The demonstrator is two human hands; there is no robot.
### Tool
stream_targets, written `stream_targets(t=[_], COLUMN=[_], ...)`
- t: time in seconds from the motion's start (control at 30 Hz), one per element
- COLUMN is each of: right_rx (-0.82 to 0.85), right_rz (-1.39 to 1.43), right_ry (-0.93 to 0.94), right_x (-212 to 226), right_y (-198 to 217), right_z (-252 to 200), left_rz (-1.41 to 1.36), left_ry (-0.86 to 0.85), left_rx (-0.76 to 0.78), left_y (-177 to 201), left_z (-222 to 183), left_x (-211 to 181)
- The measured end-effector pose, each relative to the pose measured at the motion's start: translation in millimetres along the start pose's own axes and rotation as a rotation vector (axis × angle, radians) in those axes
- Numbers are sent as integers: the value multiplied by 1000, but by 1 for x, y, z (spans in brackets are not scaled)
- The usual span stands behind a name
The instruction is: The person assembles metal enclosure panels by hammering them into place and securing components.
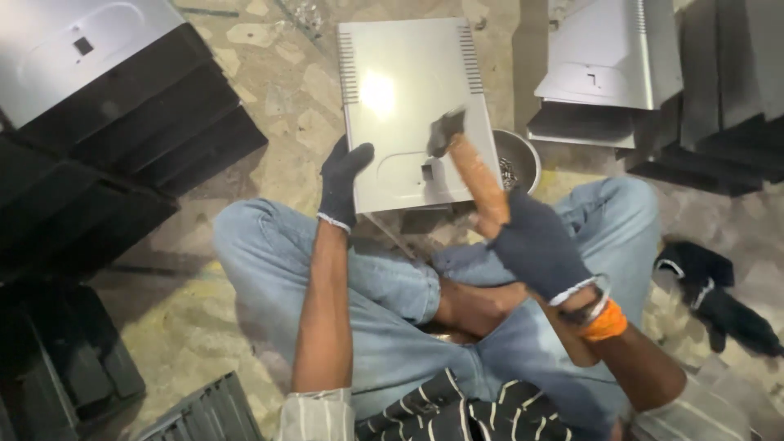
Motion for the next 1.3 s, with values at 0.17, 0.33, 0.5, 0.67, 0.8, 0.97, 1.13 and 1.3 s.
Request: stream_targets(t=[0.17,0.33,0.5,0.67,0.8,0.97,1.13,1.3], right_rx=[-38,-195,-361,-144,-172,-528,-95,15], right_rz=[352,274,33,-121,-171,386,909,940], right_ry=[-312,-112,106,-31,-34,165,35,-2], right_x=[-6,-73,-136,-213,-223,-128,-135,-77], right_y=[35,34,4,-53,-52,-2,-51,-44], right_z=[11,108,208,237,212,139,160,141], left_rz=[-68,-48,-64,-70,-105,-15,-77,-35], left_ry=[12,-2,16,-7,-4,-6,27,-1], left_rx=[33,13,-30,-43,-63,-61,-53,-57], left_y=[5,7,18,19,16,20,20,16], left_z=[6,7,6,8,7,8,10,1], left_x=[11,14,21,18,20,17,22,11])
Point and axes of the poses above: each hand's wrist, its own z-axis towards the middle knuckle, its own y-axis out of the back of the hand, x = y × z, the point moved 8 cm from there along z, towards the middle knuckle, and after that the axes turned 6 degrees about x, right-handed, at the moved point
